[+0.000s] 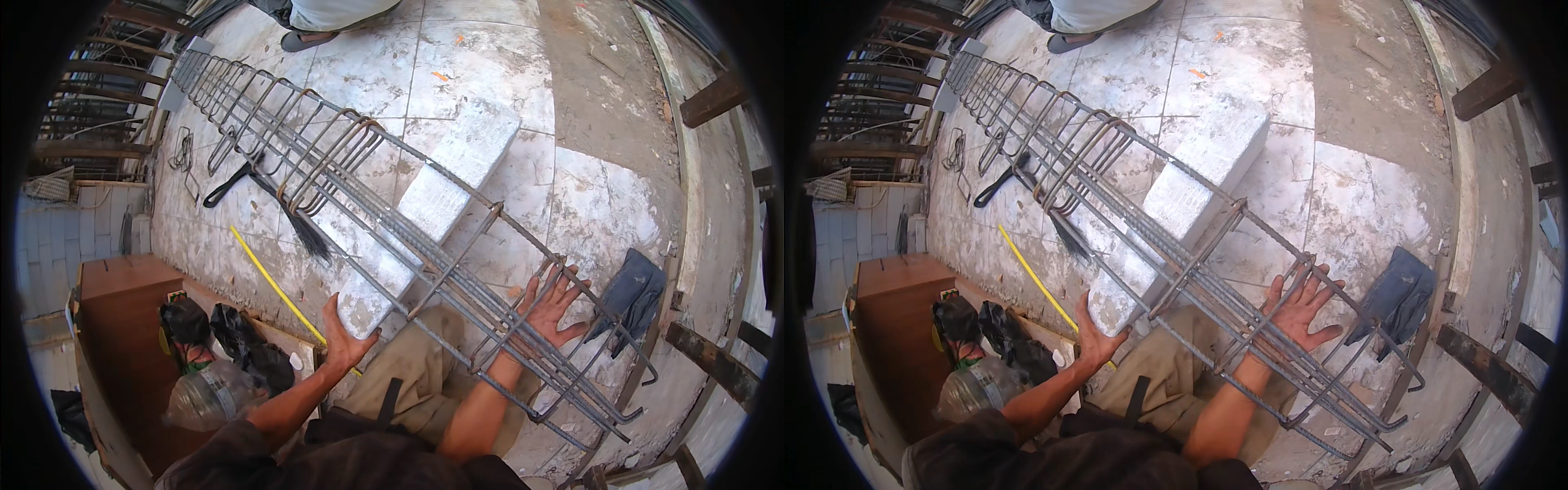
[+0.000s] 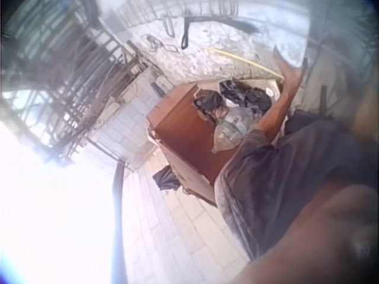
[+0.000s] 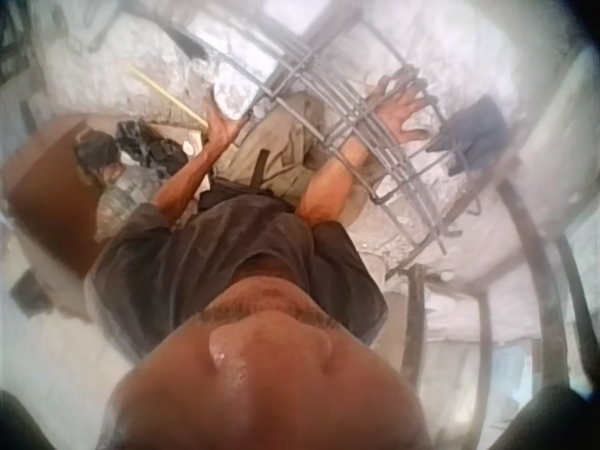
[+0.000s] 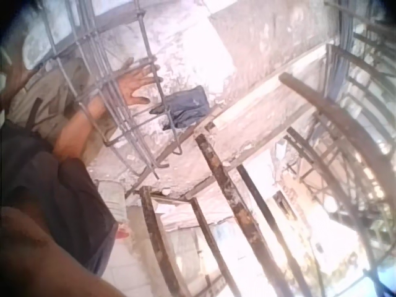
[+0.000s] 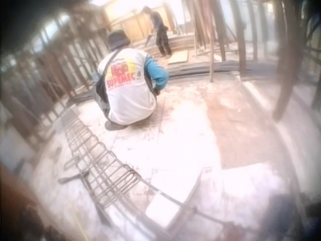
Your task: The person assembles a rebar cage by wrapping wire around the intersections of metal rods and twisting the wire with pliers.
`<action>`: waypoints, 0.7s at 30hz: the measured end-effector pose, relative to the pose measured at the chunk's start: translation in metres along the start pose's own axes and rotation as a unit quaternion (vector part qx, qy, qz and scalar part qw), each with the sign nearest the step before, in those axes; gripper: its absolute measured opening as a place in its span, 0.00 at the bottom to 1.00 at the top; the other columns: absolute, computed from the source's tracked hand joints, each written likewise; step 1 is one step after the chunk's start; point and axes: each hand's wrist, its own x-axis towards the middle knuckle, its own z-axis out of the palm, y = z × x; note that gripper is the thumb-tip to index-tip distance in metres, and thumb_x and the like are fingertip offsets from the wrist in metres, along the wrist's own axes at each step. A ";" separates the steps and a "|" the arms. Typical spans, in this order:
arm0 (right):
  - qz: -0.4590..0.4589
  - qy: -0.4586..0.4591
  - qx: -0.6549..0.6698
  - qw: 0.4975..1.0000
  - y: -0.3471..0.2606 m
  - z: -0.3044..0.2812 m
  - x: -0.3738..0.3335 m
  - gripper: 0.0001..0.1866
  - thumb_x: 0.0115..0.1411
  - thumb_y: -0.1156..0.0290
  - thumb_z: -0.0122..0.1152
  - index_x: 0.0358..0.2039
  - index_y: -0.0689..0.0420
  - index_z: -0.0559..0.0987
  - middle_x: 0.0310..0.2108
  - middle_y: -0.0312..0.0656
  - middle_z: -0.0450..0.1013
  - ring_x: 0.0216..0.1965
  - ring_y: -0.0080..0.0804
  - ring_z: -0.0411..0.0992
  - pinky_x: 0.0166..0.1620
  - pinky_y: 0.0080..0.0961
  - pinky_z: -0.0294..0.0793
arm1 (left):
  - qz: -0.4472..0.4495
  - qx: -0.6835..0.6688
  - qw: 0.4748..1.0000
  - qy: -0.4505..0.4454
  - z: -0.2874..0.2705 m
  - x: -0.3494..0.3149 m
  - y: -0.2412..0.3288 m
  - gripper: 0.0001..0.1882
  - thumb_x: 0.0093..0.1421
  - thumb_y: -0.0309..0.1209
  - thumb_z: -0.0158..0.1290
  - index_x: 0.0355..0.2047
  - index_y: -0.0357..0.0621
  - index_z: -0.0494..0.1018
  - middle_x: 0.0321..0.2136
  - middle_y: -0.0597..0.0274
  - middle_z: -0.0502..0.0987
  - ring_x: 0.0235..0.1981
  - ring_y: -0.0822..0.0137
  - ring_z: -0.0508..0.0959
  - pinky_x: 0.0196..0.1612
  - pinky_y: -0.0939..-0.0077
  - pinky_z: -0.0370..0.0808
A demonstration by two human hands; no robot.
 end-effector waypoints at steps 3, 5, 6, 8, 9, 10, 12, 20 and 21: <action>0.010 -0.001 -0.024 1.000 0.000 -0.002 -0.002 0.44 0.70 0.34 0.49 0.79 0.40 0.50 0.81 0.40 0.36 0.81 0.45 0.32 0.76 0.67 0.29 | -0.022 -0.006 1.000 -0.001 0.005 -0.016 0.007 0.61 0.38 0.34 0.74 0.69 0.32 0.50 0.59 0.41 0.60 0.63 0.43 0.63 0.69 0.52 0.61; 0.013 0.010 -0.031 0.999 -0.003 -0.006 -0.005 0.44 0.70 0.34 0.48 0.79 0.39 0.50 0.81 0.40 0.36 0.81 0.46 0.32 0.76 0.67 0.29 | -0.039 -0.015 0.999 -0.004 0.010 -0.025 0.017 0.62 0.38 0.34 0.74 0.69 0.32 0.49 0.59 0.42 0.60 0.63 0.43 0.62 0.69 0.52 0.60; 0.015 0.018 -0.033 0.999 -0.004 -0.007 -0.007 0.44 0.70 0.34 0.48 0.79 0.39 0.50 0.81 0.40 0.36 0.81 0.46 0.32 0.76 0.67 0.28 | -0.045 -0.035 0.998 -0.007 0.012 -0.029 0.018 0.62 0.38 0.33 0.74 0.69 0.32 0.49 0.59 0.42 0.60 0.62 0.44 0.63 0.69 0.52 0.61; 0.014 0.017 -0.017 1.000 -0.001 -0.006 -0.006 0.44 0.70 0.33 0.47 0.79 0.39 0.50 0.81 0.40 0.36 0.81 0.46 0.32 0.76 0.68 0.28 | -0.065 -0.060 0.996 -0.018 0.010 -0.030 0.019 0.64 0.37 0.34 0.75 0.70 0.32 0.48 0.60 0.42 0.59 0.63 0.45 0.62 0.70 0.54 0.60; 0.011 0.013 0.001 1.000 0.000 -0.005 -0.005 0.45 0.70 0.33 0.47 0.79 0.39 0.50 0.81 0.41 0.36 0.81 0.46 0.31 0.76 0.68 0.28 | -0.068 -0.058 0.996 -0.019 0.006 -0.026 0.014 0.64 0.37 0.34 0.75 0.70 0.32 0.48 0.60 0.42 0.59 0.63 0.45 0.62 0.70 0.54 0.60; 0.011 0.016 0.000 1.000 -0.001 -0.006 -0.007 0.45 0.70 0.33 0.47 0.79 0.39 0.50 0.81 0.41 0.36 0.81 0.46 0.31 0.76 0.68 0.28 | -0.064 -0.050 0.996 -0.043 0.001 -0.022 0.008 0.65 0.38 0.33 0.75 0.71 0.33 0.46 0.62 0.42 0.58 0.66 0.46 0.61 0.71 0.56 0.59; -0.009 0.048 -0.025 0.998 -0.006 -0.008 -0.009 0.45 0.68 0.27 0.40 0.79 0.34 0.47 0.81 0.39 0.38 0.81 0.47 0.36 0.73 0.74 0.37 | -0.037 -0.023 0.990 -0.133 -0.024 -0.012 -0.007 0.67 0.40 0.39 0.77 0.72 0.35 0.46 0.65 0.39 0.55 0.69 0.44 0.58 0.73 0.56 0.58; -0.015 0.028 0.014 0.999 -0.007 -0.007 -0.002 0.46 0.67 0.28 0.45 0.79 0.33 0.49 0.81 0.38 0.38 0.81 0.44 0.34 0.75 0.70 0.35 | 0.279 -0.057 0.958 0.010 -0.074 0.174 0.204 0.40 0.55 0.43 0.70 0.64 0.40 0.68 0.58 0.46 0.72 0.62 0.48 0.72 0.66 0.53 0.69; -0.014 0.023 0.013 1.000 -0.011 -0.008 -0.002 0.46 0.67 0.27 0.46 0.79 0.33 0.49 0.81 0.38 0.38 0.81 0.44 0.35 0.75 0.70 0.35 | 0.299 -0.068 0.952 -0.020 -0.051 0.204 0.247 0.44 0.55 0.48 0.69 0.66 0.39 0.66 0.61 0.41 0.70 0.64 0.45 0.70 0.67 0.52 0.68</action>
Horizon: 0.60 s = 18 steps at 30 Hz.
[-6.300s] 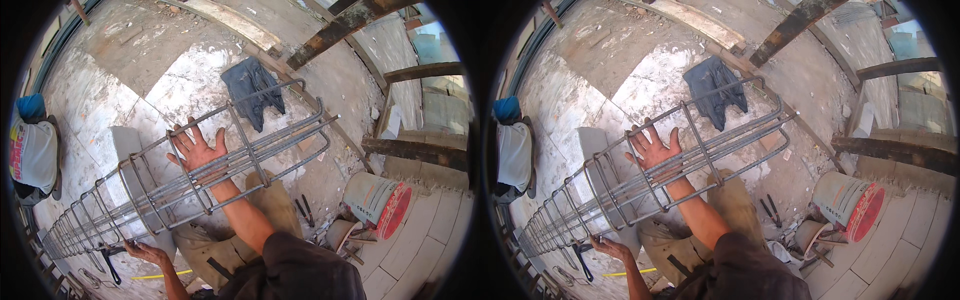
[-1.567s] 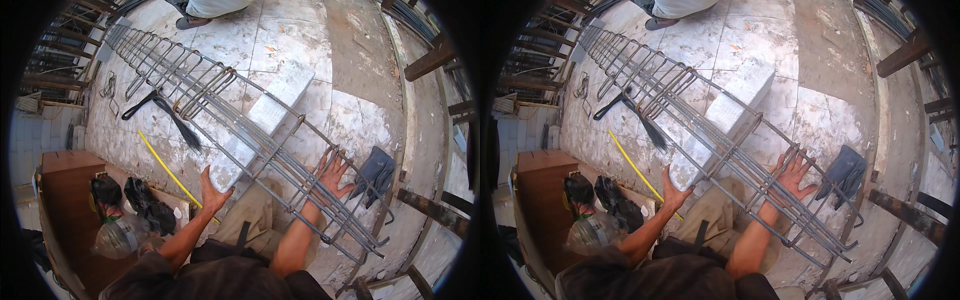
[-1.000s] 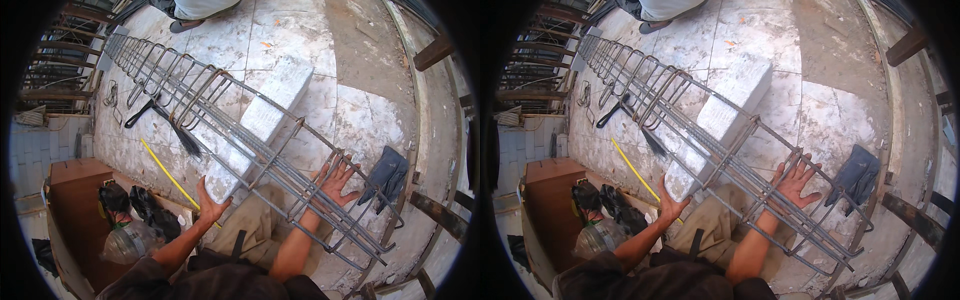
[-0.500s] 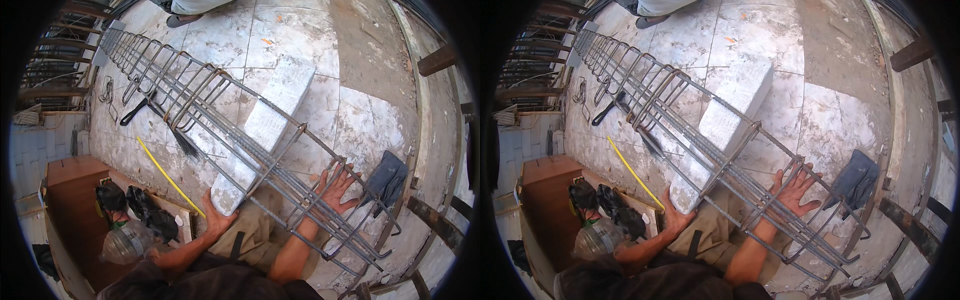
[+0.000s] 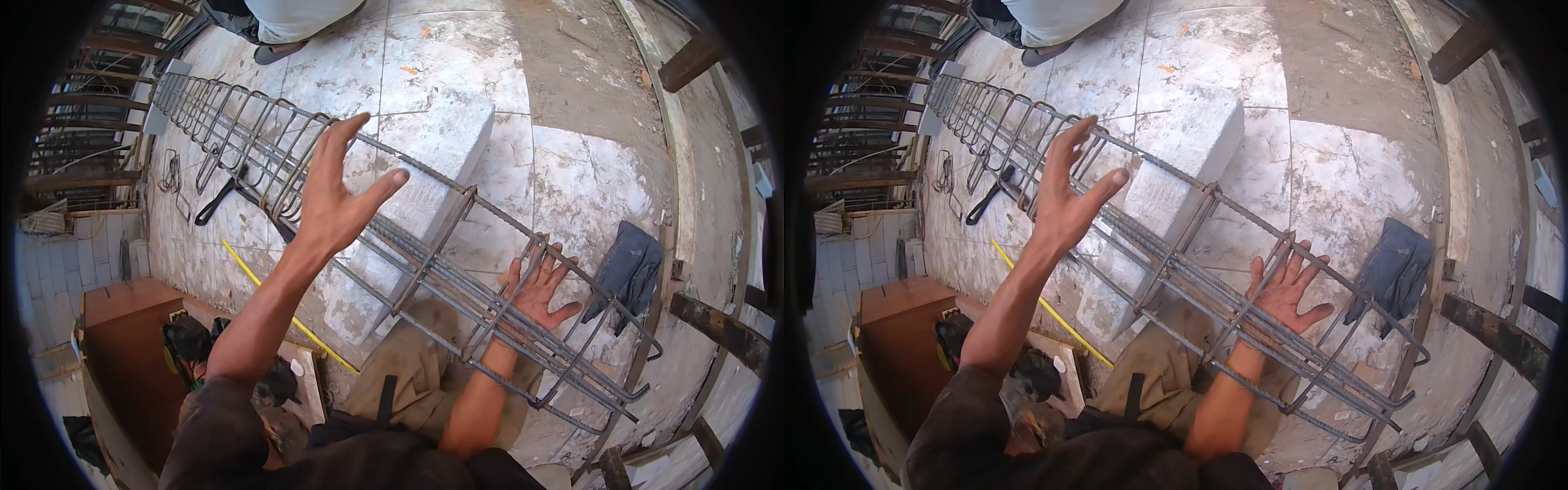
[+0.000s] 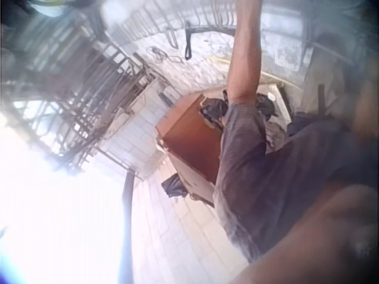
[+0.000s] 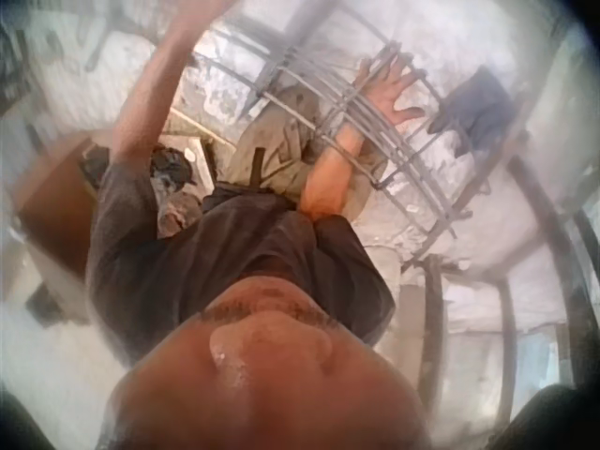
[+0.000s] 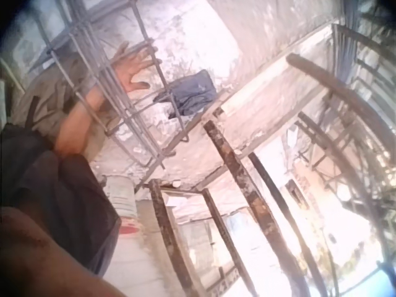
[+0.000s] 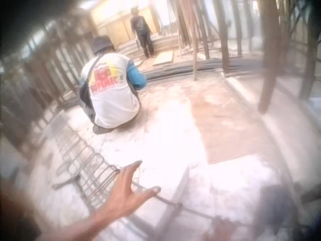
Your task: The person assembles a rebar cage by wrapping wire around the intersections of metal rods and twisting the wire with pliers.
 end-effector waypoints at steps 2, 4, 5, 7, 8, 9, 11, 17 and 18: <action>-0.002 0.006 0.006 1.000 0.003 0.000 -0.003 0.46 0.67 0.27 0.45 0.79 0.32 0.49 0.81 0.38 0.39 0.81 0.43 0.36 0.75 0.69 0.35 | -0.024 0.080 0.994 -0.072 0.051 0.072 0.011 0.60 0.52 0.64 0.66 0.71 0.31 0.58 0.66 0.32 0.65 0.69 0.40 0.66 0.70 0.49 0.65; 0.009 0.025 0.000 1.000 0.009 0.001 -0.005 0.46 0.66 0.26 0.45 0.79 0.31 0.49 0.81 0.37 0.39 0.81 0.42 0.37 0.76 0.68 0.36 | -0.074 0.151 0.976 -0.136 0.099 0.119 0.002 0.72 0.44 0.70 0.68 0.73 0.30 0.51 0.66 0.24 0.63 0.68 0.35 0.66 0.68 0.48 0.68; 0.010 0.023 0.007 1.000 0.015 0.002 -0.006 0.46 0.66 0.26 0.45 0.79 0.31 0.49 0.81 0.37 0.39 0.81 0.42 0.37 0.76 0.68 0.36 | -0.069 0.203 0.967 -0.134 0.117 0.130 -0.017 0.73 0.41 0.69 0.70 0.74 0.35 0.50 0.65 0.23 0.63 0.65 0.35 0.70 0.64 0.49 0.72; 0.015 0.030 -0.009 0.999 0.010 0.006 -0.007 0.47 0.66 0.25 0.44 0.79 0.30 0.49 0.81 0.37 0.39 0.81 0.41 0.39 0.76 0.67 0.37 | -0.105 0.218 0.954 -0.177 0.139 0.137 -0.013 0.71 0.40 0.66 0.71 0.74 0.37 0.52 0.64 0.24 0.64 0.63 0.35 0.73 0.62 0.50 0.75; 0.009 0.032 -0.011 0.999 0.009 0.006 -0.007 0.47 0.66 0.25 0.44 0.79 0.30 0.49 0.81 0.37 0.39 0.81 0.41 0.39 0.76 0.67 0.37 | -0.149 0.236 0.936 -0.215 0.147 0.138 -0.010 0.69 0.39 0.64 0.72 0.74 0.40 0.54 0.63 0.25 0.65 0.60 0.35 0.76 0.60 0.51 0.77; 0.008 0.034 0.001 0.999 0.011 0.005 -0.005 0.47 0.66 0.24 0.43 0.79 0.30 0.48 0.81 0.37 0.39 0.81 0.41 0.39 0.76 0.67 0.37 | -0.147 0.236 0.935 -0.220 0.150 0.139 -0.011 0.69 0.39 0.64 0.72 0.74 0.40 0.54 0.63 0.25 0.65 0.60 0.35 0.76 0.60 0.51 0.77; 0.004 0.038 0.022 0.999 0.006 0.004 -0.004 0.48 0.64 0.23 0.43 0.79 0.29 0.48 0.82 0.36 0.37 0.81 0.40 0.39 0.76 0.66 0.36 | -0.140 0.235 0.940 -0.204 0.152 0.144 -0.004 0.65 0.38 0.59 0.72 0.73 0.44 0.58 0.61 0.28 0.67 0.55 0.36 0.80 0.55 0.53 0.80; 0.004 0.025 0.008 1.000 0.000 0.002 -0.004 0.49 0.64 0.23 0.45 0.79 0.28 0.47 0.82 0.35 0.35 0.81 0.38 0.37 0.76 0.65 0.33 | -0.101 0.249 0.934 -0.237 0.164 0.136 0.021 0.58 0.38 0.57 0.70 0.69 0.46 0.64 0.56 0.33 0.71 0.51 0.41 0.82 0.52 0.54 0.82; 0.004 0.030 0.007 1.000 0.001 0.001 -0.004 0.49 0.64 0.23 0.45 0.79 0.28 0.47 0.82 0.35 0.35 0.81 0.38 0.37 0.76 0.65 0.33 | -0.093 0.253 0.932 -0.242 0.165 0.135 0.023 0.58 0.38 0.57 0.70 0.68 0.46 0.65 0.56 0.34 0.72 0.50 0.41 0.82 0.51 0.54 0.82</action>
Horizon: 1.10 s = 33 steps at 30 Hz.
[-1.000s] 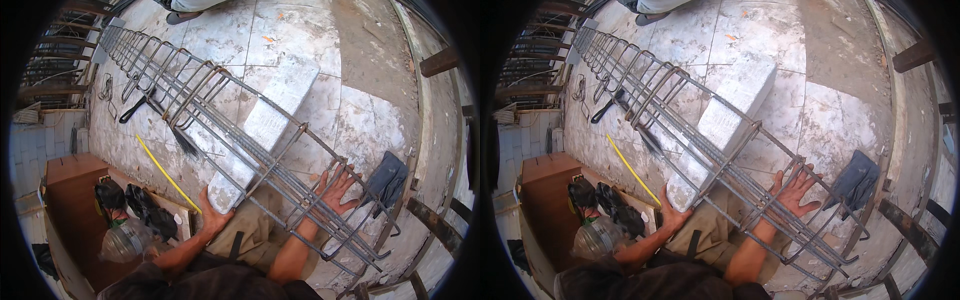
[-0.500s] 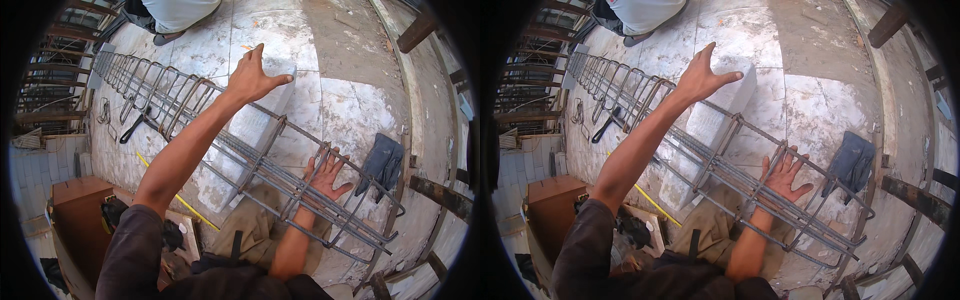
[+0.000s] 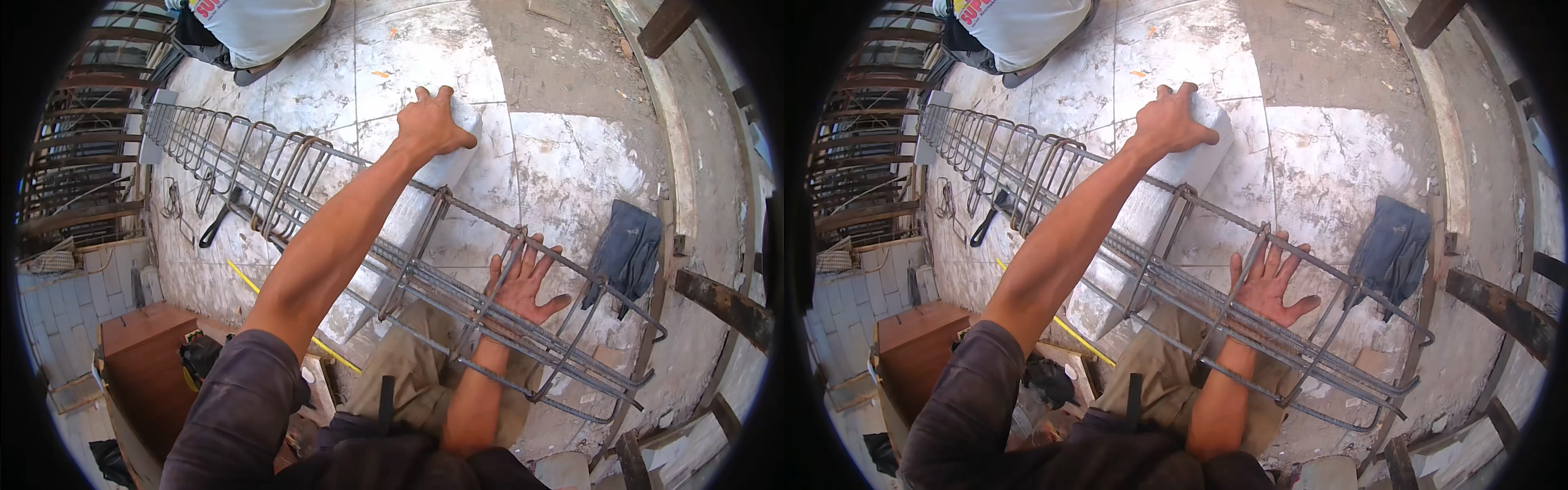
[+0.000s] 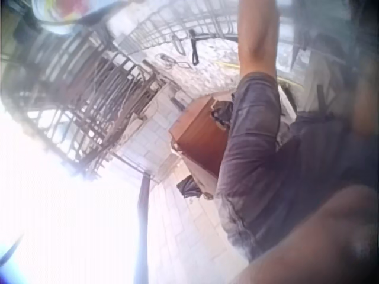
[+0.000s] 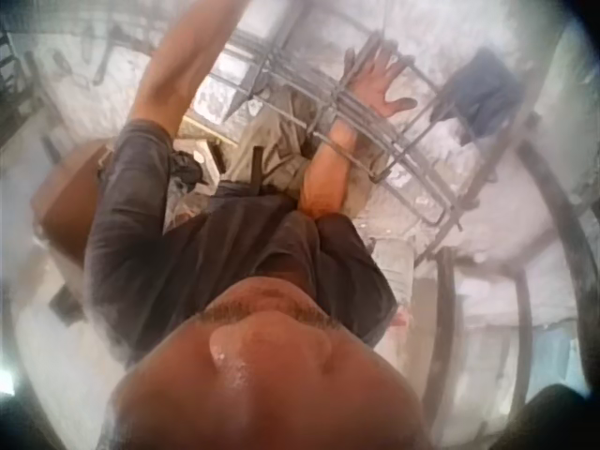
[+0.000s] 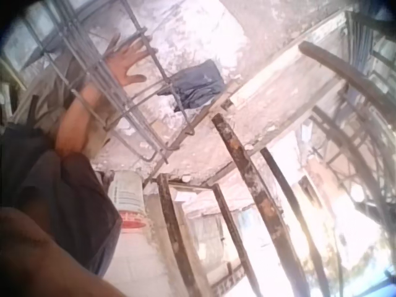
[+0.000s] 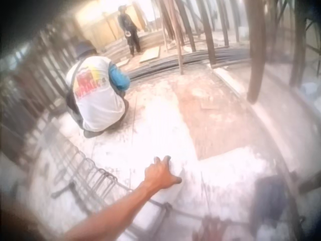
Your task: The person assembles a rebar cage by wrapping wire around the intersections of metal rods and twisting the wire with pliers.
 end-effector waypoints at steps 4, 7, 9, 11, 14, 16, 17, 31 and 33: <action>0.014 0.019 0.009 1.000 0.011 -0.003 -0.006 0.50 0.63 0.22 0.45 0.79 0.29 0.46 0.82 0.35 0.35 0.81 0.39 0.37 0.76 0.64 0.33 | 0.015 -0.104 0.993 0.048 0.002 -0.008 -0.036 0.63 0.39 0.65 0.71 0.69 0.40 0.64 0.59 0.31 0.69 0.56 0.39 0.79 0.56 0.51 0.79; 0.008 0.013 0.009 1.000 0.000 -0.004 -0.004 0.50 0.62 0.21 0.45 0.79 0.28 0.46 0.82 0.35 0.36 0.81 0.41 0.37 0.76 0.64 0.33 | 0.118 -0.277 0.919 0.255 -0.040 -0.069 -0.049 0.48 0.53 0.58 0.68 0.66 0.40 0.69 0.61 0.42 0.71 0.61 0.45 0.74 0.63 0.54 0.73; -0.004 -0.011 -0.017 1.000 -0.006 -0.005 -0.001 0.50 0.62 0.22 0.46 0.79 0.31 0.50 0.81 0.37 0.39 0.81 0.43 0.37 0.76 0.64 0.36 | 0.084 -0.306 0.857 0.405 -0.038 -0.130 -0.089 0.31 0.62 0.38 0.66 0.62 0.39 0.72 0.56 0.48 0.75 0.59 0.53 0.75 0.63 0.59 0.71; 0.015 0.025 -0.022 0.999 -0.006 -0.010 -0.006 0.50 0.63 0.23 0.46 0.78 0.35 0.53 0.81 0.38 0.41 0.80 0.43 0.38 0.77 0.64 0.37 | -0.037 -0.320 0.839 0.438 -0.003 -0.198 -0.145 0.30 0.63 0.32 0.65 0.63 0.37 0.70 0.56 0.49 0.74 0.58 0.58 0.74 0.62 0.63 0.71; 0.039 0.132 -0.021 0.990 0.005 -0.016 -0.031 0.48 0.65 0.26 0.47 0.75 0.47 0.62 0.79 0.44 0.50 0.79 0.47 0.44 0.77 0.58 0.44 | -0.193 -0.302 0.887 0.291 0.083 -0.320 -0.229 0.50 0.57 0.44 0.70 0.72 0.35 0.57 0.63 0.41 0.66 0.62 0.49 0.70 0.66 0.57 0.67; 0.056 0.149 -0.069 0.985 0.000 -0.024 -0.048 0.49 0.65 0.26 0.47 0.75 0.50 0.62 0.77 0.48 0.54 0.78 0.47 0.47 0.77 0.54 0.47 | -0.148 -0.253 0.936 0.192 0.129 -0.381 -0.256 0.66 0.47 0.52 0.75 0.75 0.35 0.49 0.64 0.37 0.65 0.65 0.44 0.67 0.69 0.52 0.64; 0.059 0.172 -0.071 0.981 0.000 -0.025 -0.057 0.47 0.67 0.29 0.47 0.72 0.54 0.66 0.71 0.51 0.64 0.73 0.48 0.60 0.75 0.53 0.55 | -0.155 -0.258 0.932 0.203 0.136 -0.395 -0.259 0.66 0.47 0.52 0.75 0.75 0.35 0.49 0.64 0.37 0.65 0.65 0.44 0.67 0.69 0.52 0.64; 0.161 0.498 -0.410 0.747 -0.045 -0.021 -0.187 0.21 0.71 0.54 0.57 0.49 0.61 0.78 0.49 0.44 0.80 0.47 0.38 0.80 0.51 0.36 0.83 | -0.092 -0.216 0.967 0.096 0.123 -0.413 -0.221 0.66 0.35 0.45 0.77 0.72 0.35 0.55 0.55 0.33 0.72 0.58 0.37 0.73 0.62 0.52 0.73; 0.202 0.478 -0.435 0.736 -0.042 -0.015 -0.192 0.23 0.71 0.54 0.57 0.53 0.62 0.77 0.52 0.46 0.78 0.48 0.40 0.80 0.52 0.36 0.82 | -0.105 -0.218 0.966 0.093 0.119 -0.414 -0.210 0.65 0.36 0.44 0.77 0.71 0.36 0.55 0.54 0.33 0.73 0.56 0.37 0.74 0.61 0.51 0.73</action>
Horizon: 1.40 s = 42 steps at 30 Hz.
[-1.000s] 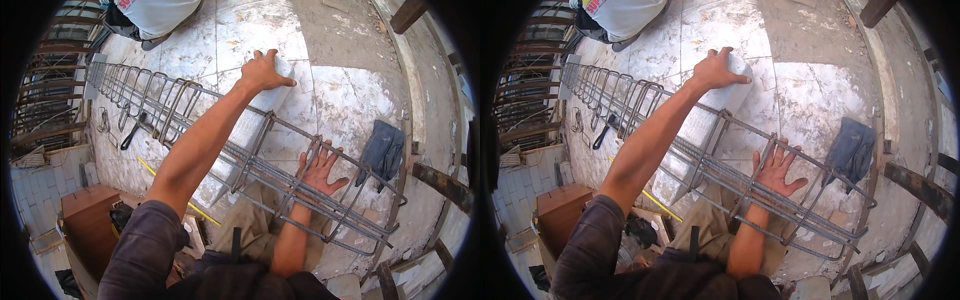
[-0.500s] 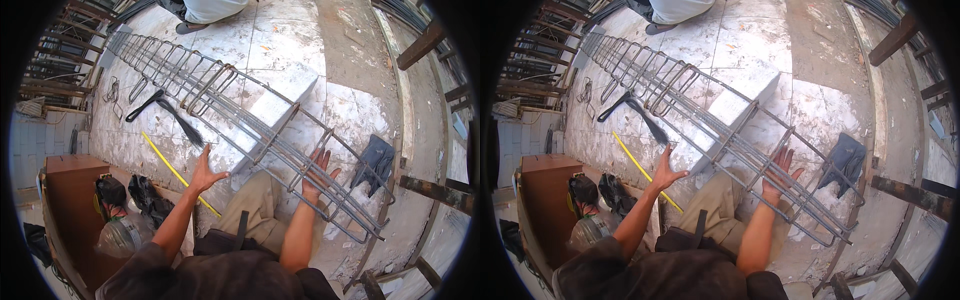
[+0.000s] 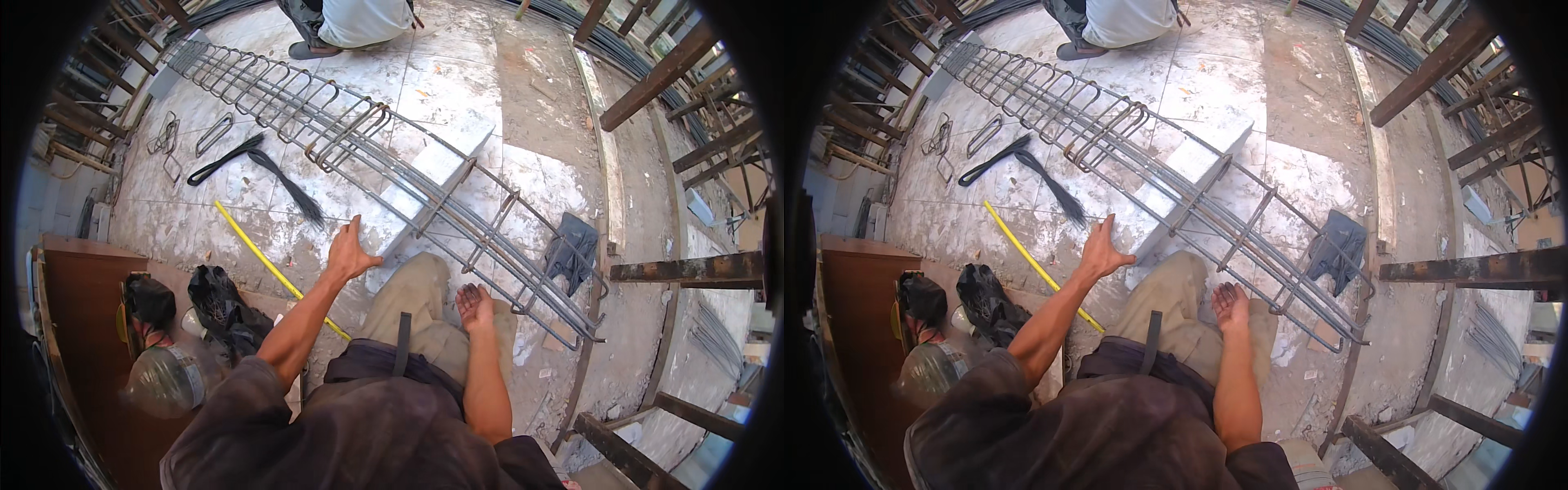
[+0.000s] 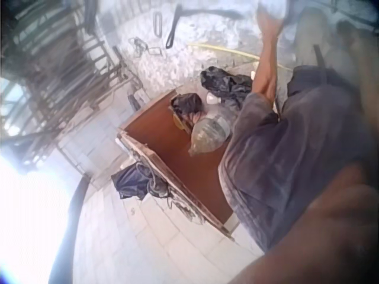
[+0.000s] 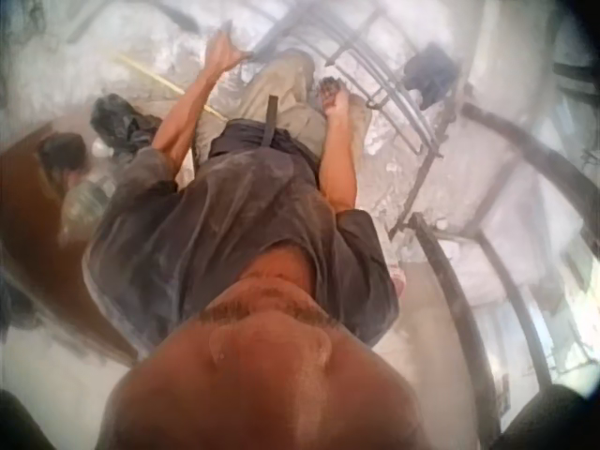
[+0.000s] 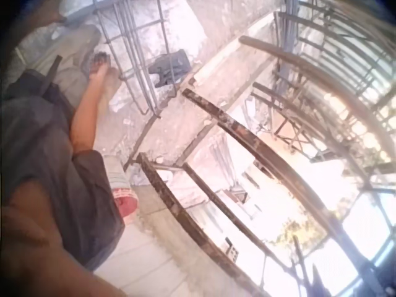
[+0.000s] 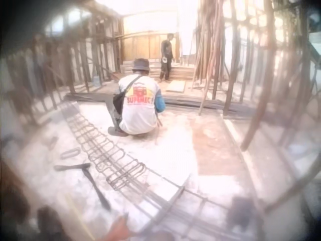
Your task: The person assembles a rebar cage by wrapping wire around the intersections of metal rods and twisting the wire with pliers.
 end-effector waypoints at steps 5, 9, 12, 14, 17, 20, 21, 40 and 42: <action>0.006 -0.005 -0.102 0.995 0.016 0.017 -0.018 0.25 0.70 0.54 0.58 0.57 0.62 0.75 0.51 0.47 0.78 0.49 0.41 0.79 0.52 0.38 0.82 | -0.019 -0.020 1.000 0.010 0.010 -0.013 0.007 0.65 0.35 0.45 0.76 0.71 0.34 0.56 0.55 0.32 0.72 0.57 0.37 0.74 0.60 0.52 0.74; 0.013 -0.012 -0.168 0.986 0.025 0.023 -0.024 0.25 0.70 0.54 0.59 0.57 0.62 0.75 0.50 0.49 0.79 0.49 0.41 0.80 0.52 0.40 0.82 | -0.029 -0.039 0.998 0.035 0.022 -0.020 0.006 0.64 0.37 0.43 0.76 0.72 0.37 0.55 0.57 0.34 0.70 0.58 0.36 0.73 0.62 0.50 0.72; -0.008 0.008 -0.171 0.985 0.022 0.027 -0.030 0.26 0.70 0.55 0.59 0.56 0.65 0.75 0.47 0.51 0.80 0.45 0.42 0.81 0.47 0.38 0.84 | -0.052 -0.045 0.998 0.008 0.018 -0.023 0.022 0.64 0.38 0.42 0.75 0.72 0.38 0.54 0.57 0.34 0.70 0.58 0.36 0.72 0.62 0.50 0.72; -0.013 0.006 -0.184 0.983 0.017 0.033 -0.039 0.25 0.70 0.56 0.59 0.56 0.65 0.75 0.46 0.50 0.80 0.44 0.40 0.82 0.45 0.36 0.85 | -0.055 -0.046 0.997 0.006 0.020 -0.027 0.031 0.64 0.38 0.42 0.75 0.72 0.38 0.53 0.57 0.34 0.70 0.58 0.36 0.72 0.62 0.50 0.72; -0.036 -0.008 -0.238 0.971 0.012 0.043 -0.057 0.24 0.70 0.56 0.60 0.55 0.64 0.75 0.46 0.49 0.81 0.43 0.38 0.82 0.44 0.33 0.85 | -0.059 -0.048 0.997 0.017 0.026 -0.032 0.028 0.64 0.38 0.43 0.76 0.72 0.38 0.53 0.56 0.34 0.70 0.59 0.36 0.71 0.62 0.50 0.72; -0.079 -0.017 -0.318 0.945 0.009 0.051 -0.087 0.23 0.70 0.56 0.61 0.54 0.62 0.77 0.44 0.47 0.81 0.41 0.36 0.82 0.43 0.31 0.84 | -0.054 -0.048 0.997 0.037 0.029 -0.034 0.017 0.65 0.38 0.43 0.76 0.72 0.37 0.53 0.56 0.34 0.69 0.59 0.36 0.70 0.62 0.50 0.71; -0.104 -0.015 -0.356 0.929 0.007 0.052 -0.097 0.22 0.70 0.56 0.61 0.53 0.62 0.77 0.43 0.46 0.81 0.40 0.34 0.82 0.42 0.29 0.83 | -0.048 -0.046 0.997 0.041 0.031 -0.033 0.015 0.65 0.38 0.43 0.76 0.73 0.37 0.52 0.57 0.34 0.69 0.59 0.36 0.70 0.62 0.50 0.71; -0.262 0.297 -0.276 0.876 -0.020 -0.213 -0.247 0.15 0.68 0.62 0.64 0.46 0.61 0.80 0.35 0.41 0.81 0.31 0.27 0.80 0.33 0.25 0.81 | 0.076 -0.047 0.994 0.064 0.056 -0.011 -0.007 0.65 0.39 0.42 0.75 0.72 0.28 0.52 0.61 0.26 0.65 0.63 0.33 0.66 0.68 0.49 0.64; -0.245 0.297 -0.295 0.874 -0.001 -0.222 -0.242 0.15 0.68 0.62 0.64 0.46 0.61 0.80 0.34 0.41 0.82 0.31 0.27 0.81 0.32 0.25 0.81 | 0.100 -0.042 0.992 0.058 0.048 -0.008 -0.016 0.65 0.39 0.43 0.75 0.72 0.30 0.52 0.59 0.26 0.66 0.62 0.32 0.66 0.67 0.48 0.65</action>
